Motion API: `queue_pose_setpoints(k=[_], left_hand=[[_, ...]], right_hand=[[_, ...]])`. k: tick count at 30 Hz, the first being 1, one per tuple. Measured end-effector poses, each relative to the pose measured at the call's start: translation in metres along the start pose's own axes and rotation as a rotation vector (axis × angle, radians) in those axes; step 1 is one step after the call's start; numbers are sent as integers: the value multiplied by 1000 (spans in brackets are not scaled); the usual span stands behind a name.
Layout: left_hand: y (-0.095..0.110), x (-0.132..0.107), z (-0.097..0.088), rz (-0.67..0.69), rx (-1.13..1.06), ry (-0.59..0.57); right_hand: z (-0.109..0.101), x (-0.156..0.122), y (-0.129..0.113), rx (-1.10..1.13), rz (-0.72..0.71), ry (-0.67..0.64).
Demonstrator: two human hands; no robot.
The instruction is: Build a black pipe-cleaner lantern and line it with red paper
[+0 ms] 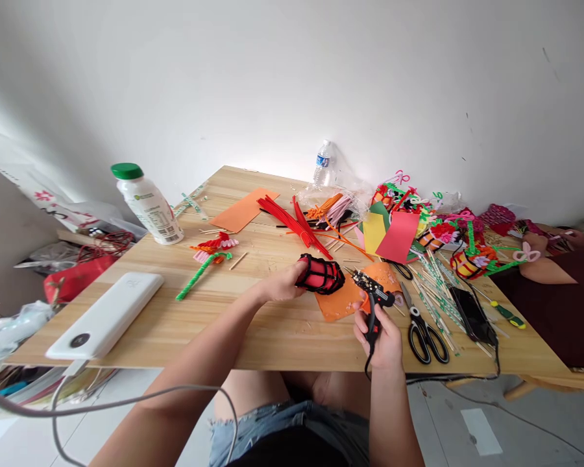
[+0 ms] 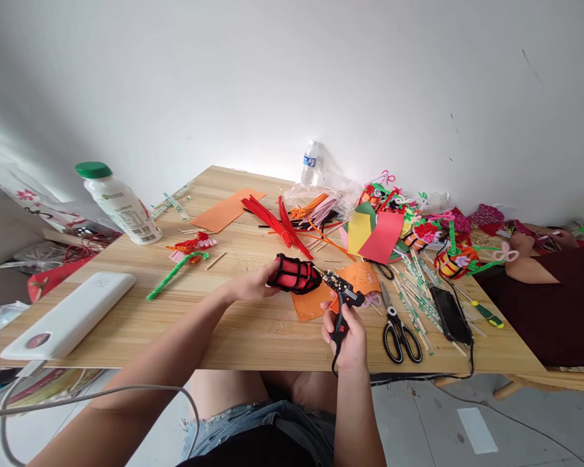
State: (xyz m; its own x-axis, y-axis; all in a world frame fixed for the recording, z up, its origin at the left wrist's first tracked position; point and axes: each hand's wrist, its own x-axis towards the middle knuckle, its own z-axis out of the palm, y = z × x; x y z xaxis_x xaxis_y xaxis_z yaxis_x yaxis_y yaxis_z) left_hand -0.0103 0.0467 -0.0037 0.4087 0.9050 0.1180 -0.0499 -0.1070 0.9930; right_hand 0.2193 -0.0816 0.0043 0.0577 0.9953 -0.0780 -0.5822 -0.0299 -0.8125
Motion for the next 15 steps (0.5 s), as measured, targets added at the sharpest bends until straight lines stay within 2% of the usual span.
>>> queue_pose_setpoints(k=[2,4,10,15], left_hand=[[1,3,-2,101,221,-124],[1,5,-3,201,365,-188],[-8,7,-5,319,665,-196],[-13,6,-1,341,731,-159]], right_hand=[[-3,-1,0,27,0,-4],[-5,-2,-1,41,-9,-2],[-9,-3,-1,47,-10,-6],[-10,-3,0,55,-7,-9]])
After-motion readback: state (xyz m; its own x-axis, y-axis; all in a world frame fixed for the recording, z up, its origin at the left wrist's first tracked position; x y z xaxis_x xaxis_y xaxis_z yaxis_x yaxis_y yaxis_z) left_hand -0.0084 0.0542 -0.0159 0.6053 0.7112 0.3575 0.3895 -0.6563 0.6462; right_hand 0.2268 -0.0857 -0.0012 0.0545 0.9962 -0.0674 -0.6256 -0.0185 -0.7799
